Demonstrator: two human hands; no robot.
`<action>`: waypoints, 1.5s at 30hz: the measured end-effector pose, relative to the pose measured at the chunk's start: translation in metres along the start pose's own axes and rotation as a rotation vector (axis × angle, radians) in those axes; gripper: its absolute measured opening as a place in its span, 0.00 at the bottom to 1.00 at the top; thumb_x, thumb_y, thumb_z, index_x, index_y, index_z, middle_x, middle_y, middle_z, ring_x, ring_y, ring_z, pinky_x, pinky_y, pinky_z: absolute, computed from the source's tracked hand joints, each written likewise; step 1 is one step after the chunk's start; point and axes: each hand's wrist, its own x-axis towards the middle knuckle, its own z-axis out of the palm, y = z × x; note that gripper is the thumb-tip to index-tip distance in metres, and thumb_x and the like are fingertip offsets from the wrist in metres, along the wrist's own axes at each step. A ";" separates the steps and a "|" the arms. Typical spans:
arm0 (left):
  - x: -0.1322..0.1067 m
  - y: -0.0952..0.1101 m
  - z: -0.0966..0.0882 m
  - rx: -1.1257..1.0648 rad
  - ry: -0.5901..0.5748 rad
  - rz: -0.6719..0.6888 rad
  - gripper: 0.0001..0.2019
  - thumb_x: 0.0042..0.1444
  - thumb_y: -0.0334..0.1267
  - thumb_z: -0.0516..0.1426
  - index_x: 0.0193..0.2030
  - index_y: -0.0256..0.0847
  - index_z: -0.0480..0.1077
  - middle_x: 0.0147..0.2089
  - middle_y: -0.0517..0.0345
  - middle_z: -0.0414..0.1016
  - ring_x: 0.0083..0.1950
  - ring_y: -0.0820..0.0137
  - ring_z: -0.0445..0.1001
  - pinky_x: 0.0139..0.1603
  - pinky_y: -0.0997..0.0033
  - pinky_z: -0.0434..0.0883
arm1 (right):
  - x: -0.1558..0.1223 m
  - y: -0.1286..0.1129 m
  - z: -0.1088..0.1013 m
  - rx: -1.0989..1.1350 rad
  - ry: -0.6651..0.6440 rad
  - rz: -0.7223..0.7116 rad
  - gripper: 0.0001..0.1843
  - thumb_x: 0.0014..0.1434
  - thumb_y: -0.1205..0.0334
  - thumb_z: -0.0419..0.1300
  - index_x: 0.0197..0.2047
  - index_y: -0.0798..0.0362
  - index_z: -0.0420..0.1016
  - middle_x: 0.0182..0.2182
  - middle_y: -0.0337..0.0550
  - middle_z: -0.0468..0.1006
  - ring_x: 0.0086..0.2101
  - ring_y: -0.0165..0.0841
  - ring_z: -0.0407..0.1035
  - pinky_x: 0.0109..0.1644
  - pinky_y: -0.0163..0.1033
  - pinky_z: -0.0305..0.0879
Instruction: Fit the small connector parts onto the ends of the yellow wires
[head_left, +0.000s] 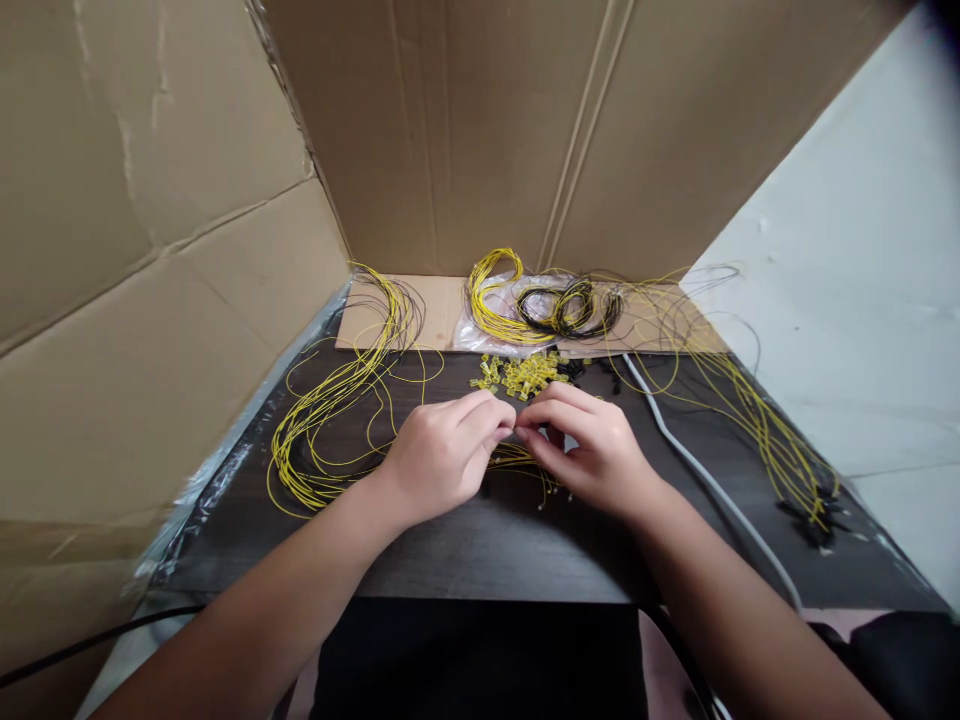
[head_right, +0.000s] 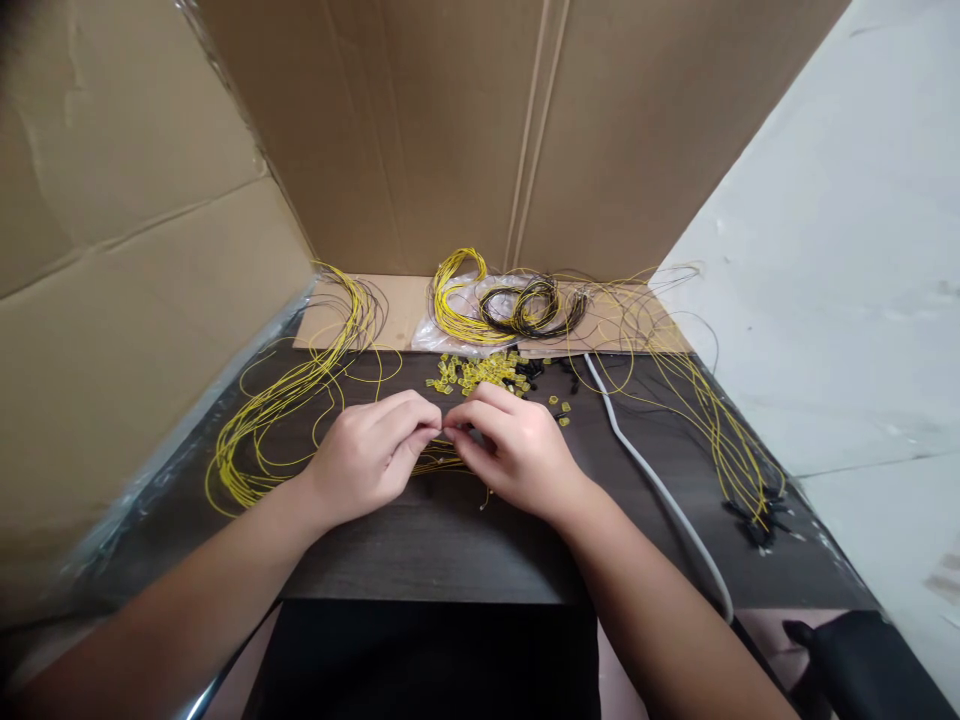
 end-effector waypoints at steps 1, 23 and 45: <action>0.000 0.000 0.000 -0.026 0.004 -0.011 0.05 0.64 0.28 0.52 0.41 0.39 0.68 0.36 0.60 0.72 0.34 0.74 0.70 0.36 0.74 0.66 | 0.000 -0.001 0.000 0.010 0.007 -0.004 0.04 0.63 0.69 0.60 0.42 0.53 0.74 0.34 0.41 0.72 0.31 0.28 0.65 0.35 0.35 0.63; 0.004 0.008 0.005 -0.306 0.243 -0.212 0.02 0.61 0.32 0.60 0.38 0.39 0.76 0.36 0.58 0.78 0.36 0.75 0.76 0.40 0.74 0.73 | -0.005 -0.007 0.004 -0.265 0.225 -0.095 0.12 0.60 0.70 0.62 0.47 0.52 0.75 0.36 0.44 0.76 0.28 0.27 0.67 0.31 0.35 0.65; 0.002 0.008 0.003 -0.154 0.201 -0.061 0.03 0.62 0.30 0.57 0.41 0.39 0.72 0.37 0.57 0.75 0.38 0.74 0.74 0.40 0.73 0.71 | 0.000 -0.009 -0.003 -0.043 0.100 -0.045 0.05 0.62 0.69 0.59 0.42 0.52 0.74 0.34 0.43 0.75 0.30 0.28 0.67 0.33 0.35 0.67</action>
